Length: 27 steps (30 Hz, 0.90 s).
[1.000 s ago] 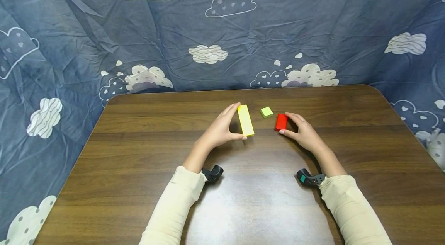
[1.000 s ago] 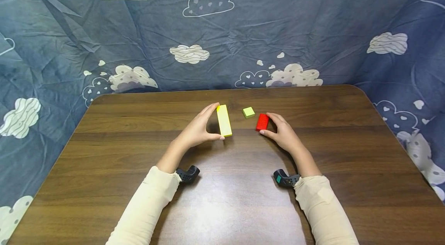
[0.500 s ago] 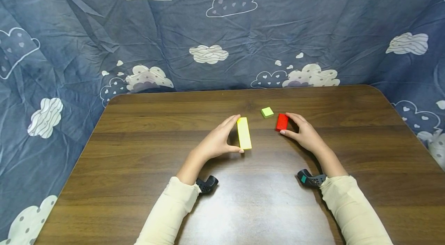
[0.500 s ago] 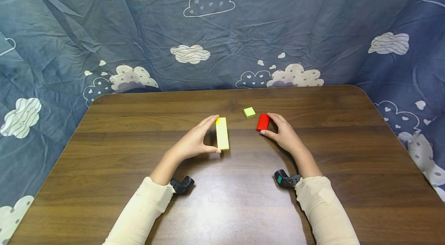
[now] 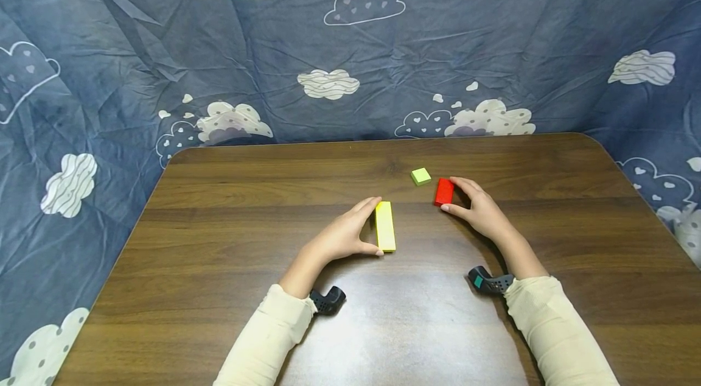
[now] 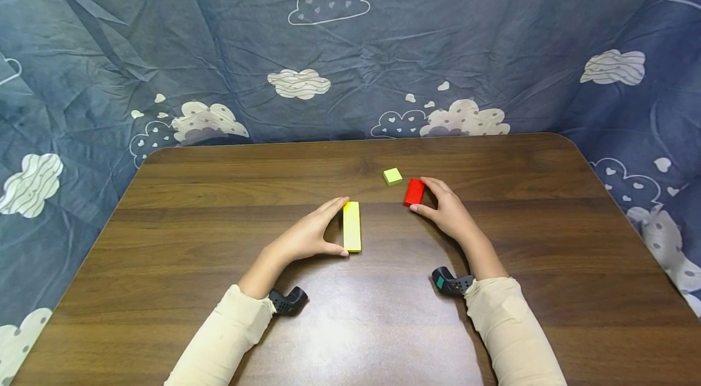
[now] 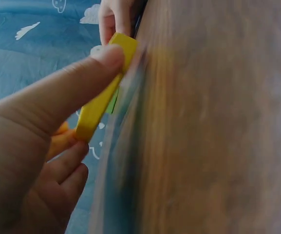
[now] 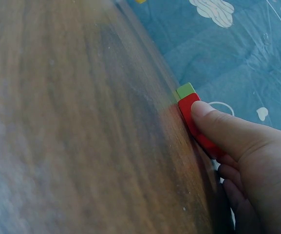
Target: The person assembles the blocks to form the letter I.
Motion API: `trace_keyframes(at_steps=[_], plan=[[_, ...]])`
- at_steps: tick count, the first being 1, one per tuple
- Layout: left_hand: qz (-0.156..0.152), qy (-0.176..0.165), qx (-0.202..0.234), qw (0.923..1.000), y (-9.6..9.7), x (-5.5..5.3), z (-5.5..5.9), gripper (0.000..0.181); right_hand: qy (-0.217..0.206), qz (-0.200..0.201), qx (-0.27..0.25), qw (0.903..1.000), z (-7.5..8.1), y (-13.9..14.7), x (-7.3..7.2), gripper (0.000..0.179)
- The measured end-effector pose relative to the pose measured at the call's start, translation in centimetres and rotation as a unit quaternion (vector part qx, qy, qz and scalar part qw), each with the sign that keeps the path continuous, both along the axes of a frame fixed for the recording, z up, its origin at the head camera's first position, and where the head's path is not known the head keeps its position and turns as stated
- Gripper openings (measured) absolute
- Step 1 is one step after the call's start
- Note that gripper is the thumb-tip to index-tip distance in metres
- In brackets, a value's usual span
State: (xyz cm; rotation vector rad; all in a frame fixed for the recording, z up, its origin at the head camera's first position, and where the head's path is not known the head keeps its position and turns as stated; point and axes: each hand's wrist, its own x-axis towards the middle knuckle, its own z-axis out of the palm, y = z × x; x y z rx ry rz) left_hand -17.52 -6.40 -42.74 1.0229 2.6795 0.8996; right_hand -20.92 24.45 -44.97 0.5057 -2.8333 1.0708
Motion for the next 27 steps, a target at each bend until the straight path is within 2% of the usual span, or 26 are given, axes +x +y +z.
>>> trace_keyframes(at_steps=[13,27], plan=[[-0.010,-0.015,0.015,0.9997,-0.2,0.0,-1.1,0.092,0.027,-0.004,-0.010,0.9996,-0.1,-0.1,0.0,0.063],[-0.016,-0.040,0.011,0.9990,-0.3,-0.2,-1.3,0.089,0.056,-0.027,-0.015,0.9980,0.3,-0.2,0.1,0.062]])
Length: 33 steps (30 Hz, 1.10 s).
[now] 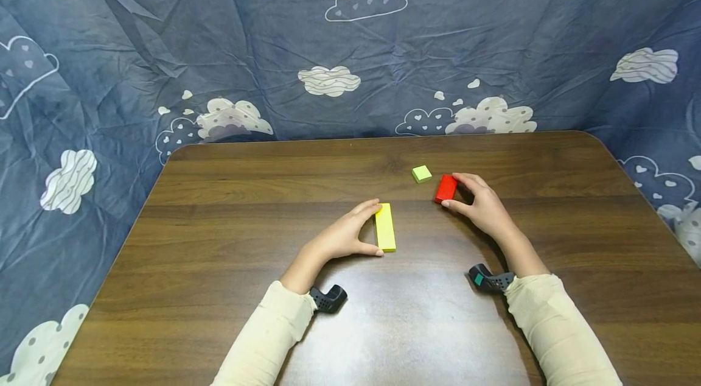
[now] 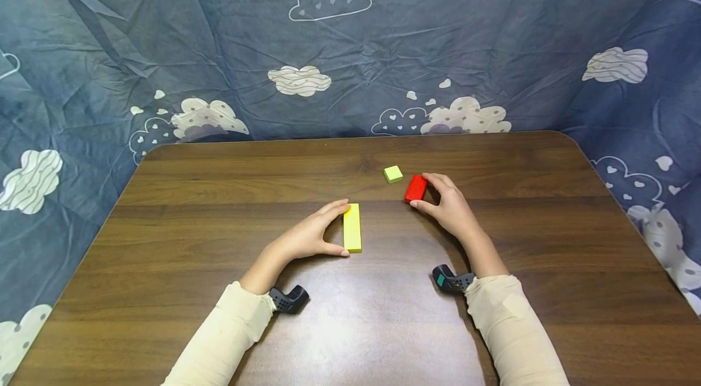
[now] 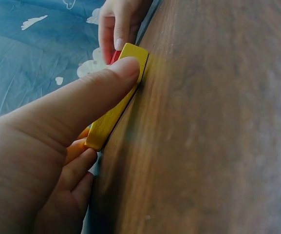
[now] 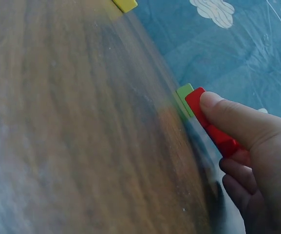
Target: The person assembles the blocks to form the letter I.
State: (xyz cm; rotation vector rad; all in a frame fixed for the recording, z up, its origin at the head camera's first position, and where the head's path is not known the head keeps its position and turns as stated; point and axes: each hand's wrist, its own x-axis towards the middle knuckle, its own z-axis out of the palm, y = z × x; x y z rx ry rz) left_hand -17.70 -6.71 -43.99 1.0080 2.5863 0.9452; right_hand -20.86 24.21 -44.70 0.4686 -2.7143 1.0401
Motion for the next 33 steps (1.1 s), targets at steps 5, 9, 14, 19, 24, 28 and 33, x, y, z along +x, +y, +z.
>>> trace_keyframes(at_steps=[5,9,14,19,24,28,33], plan=[[-0.001,-0.005,0.001,1.0000,0.0,0.0,0.0,0.090,0.014,0.007,0.002,0.9999,0.3,-0.2,0.2,0.063],[0.002,-0.002,0.008,1.0000,0.0,-0.1,-0.1,0.090,0.024,0.016,0.002,0.9996,0.7,-0.5,0.4,0.063],[0.005,0.003,0.012,0.9999,-0.1,-0.1,-0.1,0.074,0.027,0.027,0.003,0.9993,1.3,-0.9,0.8,0.064],[0.004,0.009,0.011,0.9999,-0.2,-0.1,-0.1,0.069,0.034,0.035,0.002,0.9988,1.8,-1.3,1.4,0.064],[0.005,0.008,0.011,0.9999,-0.2,-0.1,-0.1,0.069,0.049,0.048,-0.005,0.9976,2.3,-1.8,2.3,0.063],[0.006,0.010,0.011,0.9999,-0.2,-0.1,-0.2,0.069,0.056,0.064,-0.010,0.9963,2.8,-2.3,3.2,0.063],[0.007,0.014,0.012,0.9998,-0.2,-0.1,-0.2,0.069,0.062,0.086,-0.004,0.9944,3.5,-3.0,4.3,0.066]])
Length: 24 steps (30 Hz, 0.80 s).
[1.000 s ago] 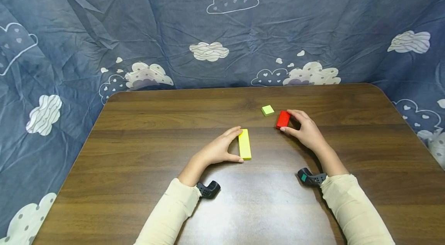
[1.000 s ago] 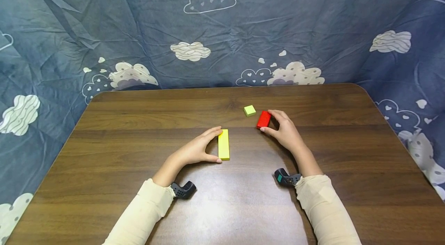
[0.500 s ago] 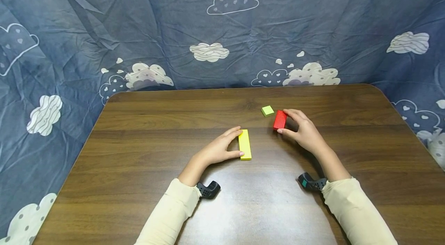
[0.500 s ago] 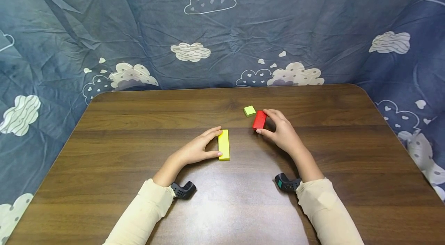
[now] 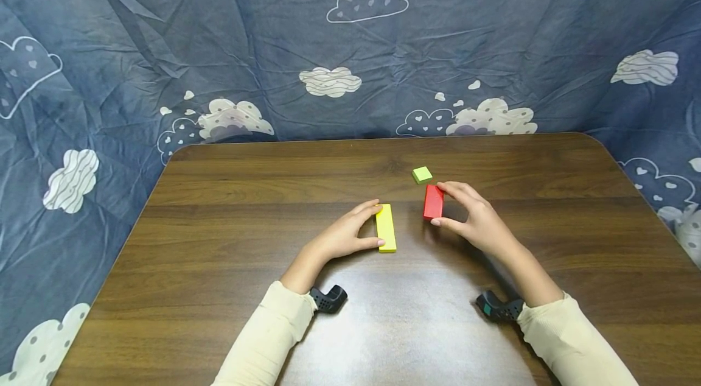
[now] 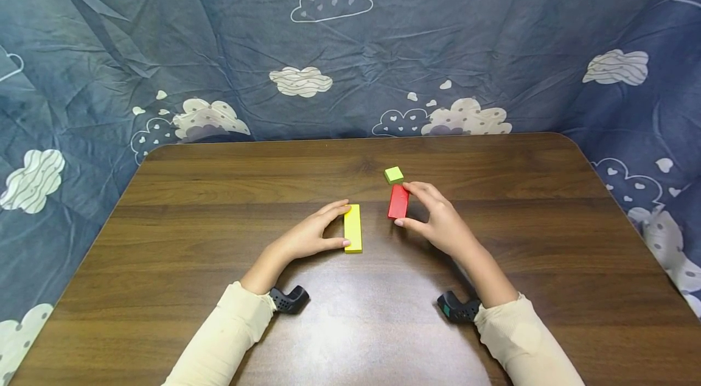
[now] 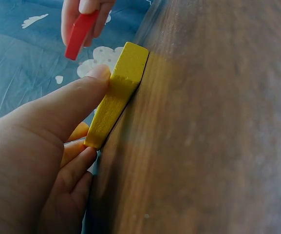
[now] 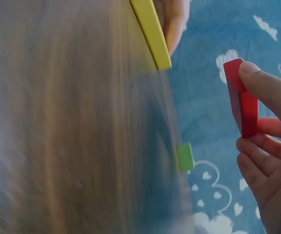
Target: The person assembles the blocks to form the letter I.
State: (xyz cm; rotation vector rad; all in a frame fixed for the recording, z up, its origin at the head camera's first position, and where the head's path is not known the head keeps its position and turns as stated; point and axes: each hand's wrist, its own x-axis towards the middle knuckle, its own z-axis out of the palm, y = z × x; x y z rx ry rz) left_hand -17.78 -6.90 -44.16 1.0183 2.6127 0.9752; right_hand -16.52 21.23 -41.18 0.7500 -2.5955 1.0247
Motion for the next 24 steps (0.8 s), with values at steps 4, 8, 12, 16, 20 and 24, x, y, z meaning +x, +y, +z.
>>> trace_keyframes(at_steps=[4,8,12,16,20,24], plan=[[0.001,0.003,0.000,1.0000,0.0,-0.1,0.0,0.069,0.008,0.020,-0.001,0.9998,0.4,-0.7,0.8,0.068],[0.001,0.005,-0.001,1.0000,0.0,-0.1,0.0,0.069,0.025,0.049,-0.004,0.9985,0.3,-1.4,1.5,0.069],[0.001,0.005,-0.002,1.0000,0.0,-0.1,-0.1,0.069,0.043,0.077,-0.008,0.9960,0.1,-2.0,2.1,0.069],[0.002,0.003,-0.001,1.0000,0.0,-0.1,-0.2,0.069,0.053,0.095,-0.008,0.9941,-0.2,-2.5,2.7,0.070],[0.001,0.004,0.000,1.0000,0.0,-0.1,-0.1,0.068,0.055,0.107,-0.005,0.9927,-0.5,-3.0,3.3,0.069],[0.001,0.006,0.000,1.0000,0.1,-0.1,-0.1,0.068,0.059,0.119,-0.015,0.9910,-0.8,-3.4,3.9,0.069]])
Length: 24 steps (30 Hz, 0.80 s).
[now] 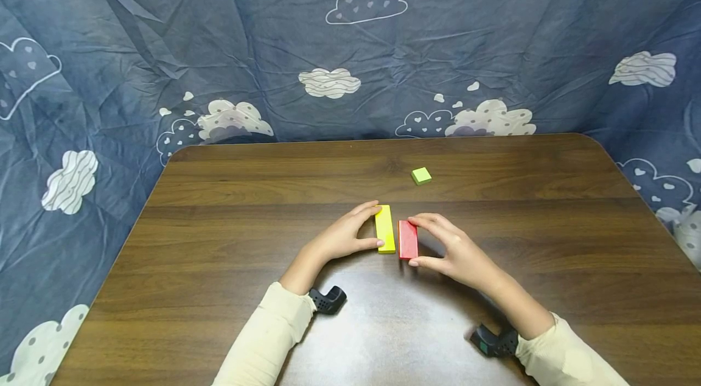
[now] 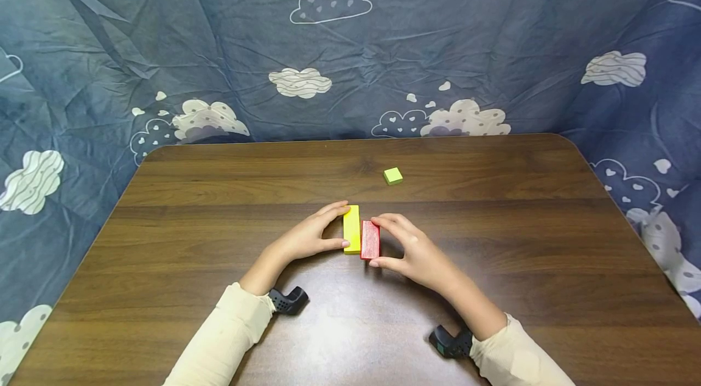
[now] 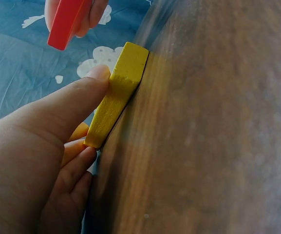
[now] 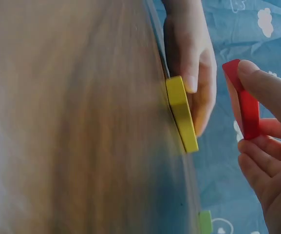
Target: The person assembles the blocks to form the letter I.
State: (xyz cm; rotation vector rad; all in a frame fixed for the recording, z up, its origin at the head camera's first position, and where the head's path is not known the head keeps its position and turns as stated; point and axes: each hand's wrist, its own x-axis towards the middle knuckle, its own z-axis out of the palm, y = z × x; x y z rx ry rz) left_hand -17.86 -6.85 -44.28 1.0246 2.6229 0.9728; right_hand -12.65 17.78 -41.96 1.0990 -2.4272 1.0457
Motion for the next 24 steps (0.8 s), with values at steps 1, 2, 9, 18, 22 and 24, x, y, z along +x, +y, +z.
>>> trace_keyframes(at_steps=[1,2,9,18,22,24], plan=[[0.000,0.000,0.000,1.0000,0.0,0.0,0.0,0.068,0.001,0.003,-0.002,1.0000,-0.1,-0.1,0.1,0.069],[0.000,-0.001,0.000,1.0000,0.0,0.0,0.0,0.068,0.001,0.007,-0.005,1.0000,-0.2,-0.2,0.2,0.069],[0.000,-0.003,-0.001,1.0000,0.0,0.1,-0.1,0.069,-0.018,0.018,-0.002,0.9997,-0.9,-0.7,0.9,0.069],[0.000,-0.005,0.003,1.0000,0.0,0.0,-0.1,0.068,-0.047,0.029,0.021,0.9982,-1.4,-1.3,1.5,0.068],[0.001,-0.003,0.005,1.0000,0.0,0.0,-0.1,0.068,-0.067,0.025,0.030,0.9970,-1.7,-1.5,1.8,0.067],[0.001,-0.002,0.005,1.0000,0.0,0.0,-0.1,0.068,-0.073,0.028,0.030,0.9965,-1.8,-1.7,1.9,0.065]])
